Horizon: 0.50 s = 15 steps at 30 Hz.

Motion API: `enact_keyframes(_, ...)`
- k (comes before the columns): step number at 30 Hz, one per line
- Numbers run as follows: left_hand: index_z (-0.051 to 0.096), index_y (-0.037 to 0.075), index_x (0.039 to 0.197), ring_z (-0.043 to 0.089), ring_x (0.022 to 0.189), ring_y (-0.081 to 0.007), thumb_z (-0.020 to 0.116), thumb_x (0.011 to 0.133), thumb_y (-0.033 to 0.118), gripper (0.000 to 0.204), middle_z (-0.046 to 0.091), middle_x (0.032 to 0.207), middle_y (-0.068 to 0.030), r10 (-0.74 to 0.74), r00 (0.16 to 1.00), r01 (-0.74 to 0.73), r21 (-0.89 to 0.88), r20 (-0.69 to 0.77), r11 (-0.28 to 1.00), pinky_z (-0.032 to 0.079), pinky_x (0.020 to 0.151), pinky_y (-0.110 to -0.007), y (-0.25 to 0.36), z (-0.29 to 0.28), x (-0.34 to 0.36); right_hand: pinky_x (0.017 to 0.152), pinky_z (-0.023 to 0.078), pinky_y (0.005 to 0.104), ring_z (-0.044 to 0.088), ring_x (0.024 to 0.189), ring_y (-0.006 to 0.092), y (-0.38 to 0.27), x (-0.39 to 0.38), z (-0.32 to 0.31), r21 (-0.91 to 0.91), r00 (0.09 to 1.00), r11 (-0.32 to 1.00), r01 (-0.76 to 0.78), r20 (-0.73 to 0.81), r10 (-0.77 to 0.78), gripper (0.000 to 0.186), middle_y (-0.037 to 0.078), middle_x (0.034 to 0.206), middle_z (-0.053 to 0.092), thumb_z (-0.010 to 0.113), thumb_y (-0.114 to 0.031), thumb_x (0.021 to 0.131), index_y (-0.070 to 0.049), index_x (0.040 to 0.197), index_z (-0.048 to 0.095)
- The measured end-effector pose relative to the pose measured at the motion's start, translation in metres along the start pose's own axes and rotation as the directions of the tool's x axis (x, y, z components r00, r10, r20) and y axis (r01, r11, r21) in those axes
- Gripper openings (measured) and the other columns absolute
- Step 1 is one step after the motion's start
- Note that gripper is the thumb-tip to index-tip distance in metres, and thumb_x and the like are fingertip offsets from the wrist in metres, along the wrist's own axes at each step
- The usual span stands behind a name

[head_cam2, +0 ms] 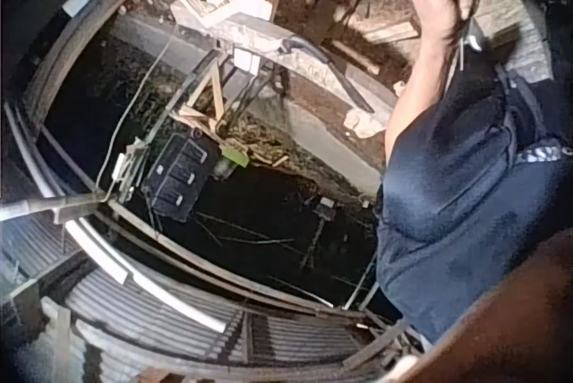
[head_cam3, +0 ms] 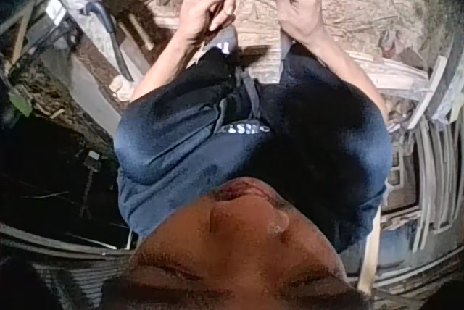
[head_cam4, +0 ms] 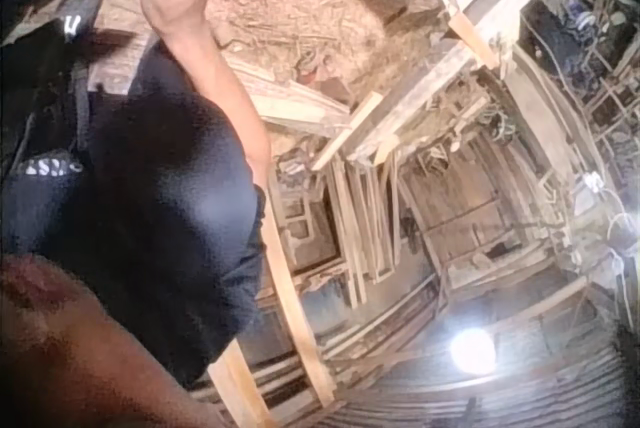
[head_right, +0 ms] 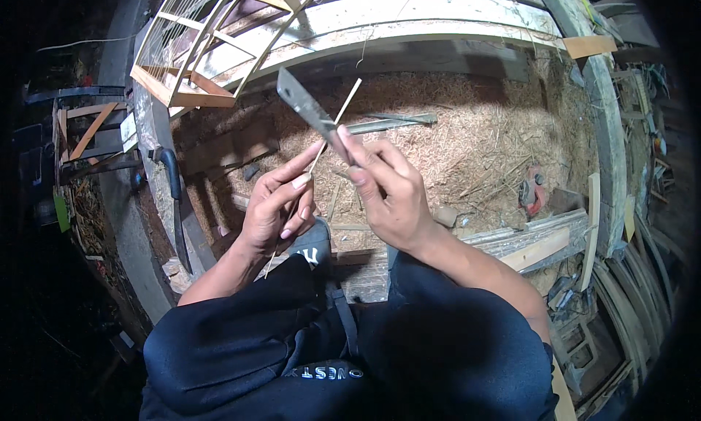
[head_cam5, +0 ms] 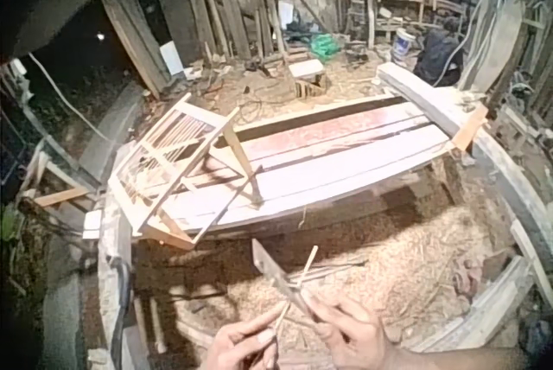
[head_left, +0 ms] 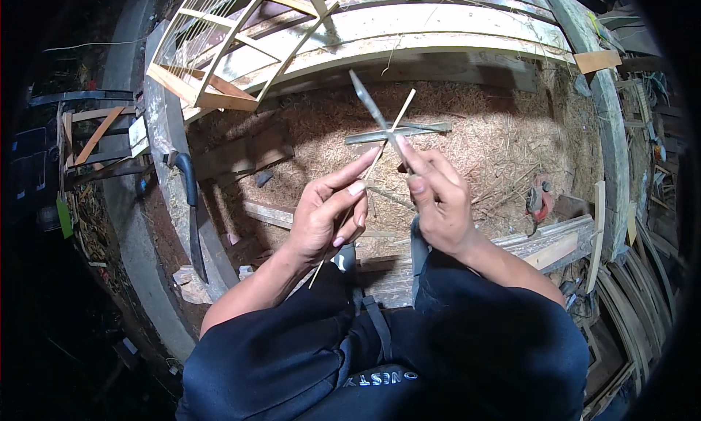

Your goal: The person shapes a thin bamboo strip by scraping it with a large blade and a smaller knife, then inserts it through a guide hole on a wooden block to verify its diameter.

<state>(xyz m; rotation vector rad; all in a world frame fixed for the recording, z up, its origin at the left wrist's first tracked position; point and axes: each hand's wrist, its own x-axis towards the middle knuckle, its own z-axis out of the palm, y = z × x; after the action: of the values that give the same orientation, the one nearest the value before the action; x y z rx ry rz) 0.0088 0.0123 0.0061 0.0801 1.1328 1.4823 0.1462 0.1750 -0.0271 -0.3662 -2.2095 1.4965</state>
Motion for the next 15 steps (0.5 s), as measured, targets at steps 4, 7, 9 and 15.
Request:
enact_keyframes(4,0.046,0.001,0.149,0.037,0.038,-0.0042,0.051,0.106,0.014,0.045,0.061,0.069,-0.0064,0.028,0.999,-0.031,-0.196,-0.016,0.980,0.032,0.039,-0.020,-0.006,-0.006,0.001,0.065,0.051,0.0340,0.058,0.070,0.0194,-0.001,-0.004,0.007,0.029,0.994,0.994,0.108,0.033,-0.109,0.048,0.014,0.109,0.057,0.070,-0.008,0.095,-0.005,0.142,0.061)
enact_keyframes(7,0.051,-0.001,0.139,0.037,0.036,-0.0046,0.050,0.105,0.010,0.036,0.062,0.070,-0.0089,0.052,0.998,-0.063,-0.293,-0.045,0.954,0.031,0.036,-0.020,-0.011,-0.008,0.000,0.066,0.052,0.0315,0.059,0.075,0.0200,-0.008,-0.005,0.007,-0.021,0.994,0.996,0.092,0.056,-0.090,0.048,0.015,0.112,0.055,0.077,-0.009,0.089,-0.007,0.136,0.067)
enact_keyframes(9,0.053,-0.003,0.130,0.037,0.035,-0.0054,0.046,0.103,0.005,0.029,0.061,0.069,-0.0099,0.044,0.996,-0.072,-0.373,-0.083,0.925,0.030,0.034,-0.021,-0.011,-0.007,-0.001,0.065,0.053,0.0289,0.059,0.080,0.0191,-0.005,-0.003,0.011,-0.124,0.976,0.968,0.217,0.021,-0.216,0.045,0.013,0.108,0.055,0.080,-0.009,0.085,-0.007,0.129,0.071)
enact_keyframes(15,0.049,-0.004,0.138,0.035,0.035,-0.0060,0.044,0.103,0.004,0.037,0.056,0.066,-0.0073,0.018,0.989,-0.083,-0.445,-0.147,0.892,0.029,0.034,-0.022,-0.012,0.000,0.001,0.060,0.052,0.0309,0.059,0.080,0.0203,-0.008,-0.003,0.016,-0.135,0.988,0.979,0.151,0.029,-0.149,0.048,0.011,0.098,0.051,0.082,-0.009,0.082,-0.007,0.129,0.071)
